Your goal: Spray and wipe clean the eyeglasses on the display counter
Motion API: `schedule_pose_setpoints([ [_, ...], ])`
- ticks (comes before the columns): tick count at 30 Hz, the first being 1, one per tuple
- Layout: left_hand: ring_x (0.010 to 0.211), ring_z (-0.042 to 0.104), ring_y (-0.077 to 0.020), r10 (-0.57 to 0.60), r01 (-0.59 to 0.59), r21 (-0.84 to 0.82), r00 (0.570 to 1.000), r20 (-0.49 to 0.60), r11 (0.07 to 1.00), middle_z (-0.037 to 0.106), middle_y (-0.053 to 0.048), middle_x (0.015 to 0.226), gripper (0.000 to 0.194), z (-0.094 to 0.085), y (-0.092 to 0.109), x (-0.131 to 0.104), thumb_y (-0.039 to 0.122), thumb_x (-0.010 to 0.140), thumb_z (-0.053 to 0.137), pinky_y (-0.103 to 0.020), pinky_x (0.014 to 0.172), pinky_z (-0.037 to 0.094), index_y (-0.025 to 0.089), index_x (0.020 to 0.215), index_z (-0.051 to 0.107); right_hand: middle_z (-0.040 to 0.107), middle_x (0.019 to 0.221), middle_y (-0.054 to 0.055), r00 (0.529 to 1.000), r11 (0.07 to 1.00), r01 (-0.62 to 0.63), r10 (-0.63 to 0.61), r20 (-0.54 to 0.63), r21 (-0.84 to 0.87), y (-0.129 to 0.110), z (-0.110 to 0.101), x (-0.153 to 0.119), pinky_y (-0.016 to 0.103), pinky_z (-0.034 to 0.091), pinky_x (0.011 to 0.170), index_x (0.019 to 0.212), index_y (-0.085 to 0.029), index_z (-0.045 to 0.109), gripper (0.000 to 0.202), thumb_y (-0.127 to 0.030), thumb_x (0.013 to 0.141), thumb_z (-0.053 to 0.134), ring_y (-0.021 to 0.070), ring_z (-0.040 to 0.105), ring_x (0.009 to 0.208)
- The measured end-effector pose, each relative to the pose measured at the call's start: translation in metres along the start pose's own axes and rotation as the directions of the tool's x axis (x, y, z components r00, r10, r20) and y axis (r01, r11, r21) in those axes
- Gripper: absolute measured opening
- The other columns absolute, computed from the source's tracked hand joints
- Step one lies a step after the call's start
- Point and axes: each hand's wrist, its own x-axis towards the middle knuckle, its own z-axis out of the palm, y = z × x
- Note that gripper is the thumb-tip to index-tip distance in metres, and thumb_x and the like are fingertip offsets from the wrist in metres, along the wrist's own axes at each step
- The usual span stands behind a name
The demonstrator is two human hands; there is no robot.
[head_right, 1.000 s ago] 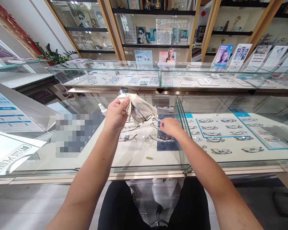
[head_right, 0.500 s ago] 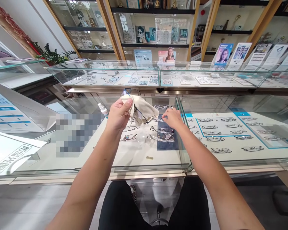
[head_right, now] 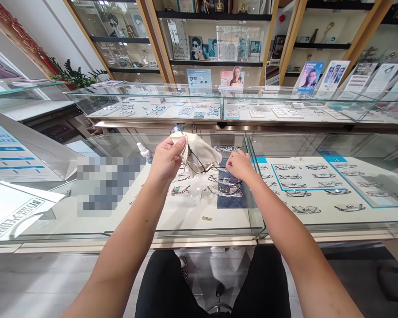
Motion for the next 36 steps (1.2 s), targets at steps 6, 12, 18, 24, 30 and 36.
schedule_pose_setpoints([
  [6, 0.069, 0.071, -0.0148, -0.011, 0.011, 0.003, 1.0, 0.026, 1.0, 0.079, -0.003, 0.08, 0.055, 0.002, 0.002, -0.002, 0.057, 0.065, 0.104, -0.026, 0.067, 0.055, 0.018, 0.096, 0.081, 0.076, 0.125, 0.01, 0.999, 0.999, 0.016, -0.018, 0.041, 0.031, 0.0, -0.001, 0.0, 0.05, 0.038, 0.108, 0.083, -0.022, 0.08, 0.021, -0.019, 0.099, 0.067, 0.0329, 0.058, 0.125],
  [12, 0.057, 0.061, -0.0122, 0.002, -0.004, 0.049, 0.999, 0.036, 0.999, 0.076, -0.002, 0.074, 0.052, 0.009, 0.002, -0.011, 0.058, 0.068, 0.103, -0.026, 0.053, 0.045, 0.019, 0.094, 0.081, 0.073, 0.101, 0.008, 0.833, 0.931, 0.19, 0.015, -0.554, 0.312, -0.017, -0.028, -0.022, 0.047, 0.045, 0.103, 0.087, -0.024, 0.073, 0.021, -0.029, 0.103, 0.061, 0.0281, 0.062, 0.105],
  [18, 0.068, 0.069, -0.0149, -0.022, 0.018, 0.049, 0.996, 0.084, 0.999, 0.08, -0.004, 0.081, 0.052, 0.016, 0.0, -0.019, 0.056, 0.071, 0.102, -0.026, 0.063, 0.053, 0.017, 0.099, 0.082, 0.07, 0.089, 0.004, 0.777, 0.759, 0.488, -0.153, -0.61, 0.432, -0.07, -0.042, -0.05, 0.045, 0.048, 0.091, 0.088, -0.029, 0.077, 0.018, -0.035, 0.103, 0.068, 0.0259, 0.061, 0.091],
  [24, 0.068, 0.069, -0.0154, -0.001, -0.001, 0.056, 0.999, 0.041, 0.998, 0.082, -0.004, 0.085, 0.055, 0.018, -0.001, -0.021, 0.058, 0.071, 0.102, -0.027, 0.065, 0.053, 0.017, 0.101, 0.081, 0.069, 0.088, 0.004, 0.859, 0.751, 0.417, -0.141, -0.492, 0.513, -0.079, -0.04, -0.041, 0.045, 0.046, 0.09, 0.086, -0.028, 0.081, 0.017, -0.035, 0.099, 0.073, 0.0257, 0.06, 0.091],
  [30, 0.085, 0.076, -0.0193, 0.037, -0.038, 0.012, 0.998, 0.056, 0.999, 0.085, -0.006, 0.098, 0.057, 0.017, -0.009, -0.015, 0.061, 0.075, 0.099, -0.03, 0.08, 0.058, 0.02, 0.108, 0.079, 0.068, 0.088, 0.003, 0.896, 0.605, 0.41, -0.126, -0.427, 0.683, -0.08, -0.041, -0.026, 0.04, 0.046, 0.082, 0.088, -0.027, 0.086, 0.019, -0.044, 0.094, 0.079, 0.0215, 0.058, 0.085],
  [36, 0.096, 0.08, -0.0222, 0.009, -0.002, -0.06, 0.993, 0.114, 0.998, 0.086, -0.009, 0.104, 0.058, 0.018, -0.017, -0.015, 0.057, 0.075, 0.1, -0.033, 0.093, 0.06, 0.019, 0.113, 0.078, 0.067, 0.089, 0.002, 0.935, 0.462, 0.343, -0.082, -0.346, 0.818, -0.076, -0.037, -0.019, 0.038, 0.042, 0.079, 0.086, -0.025, 0.087, 0.028, -0.053, 0.086, 0.086, 0.0193, 0.056, 0.084],
])
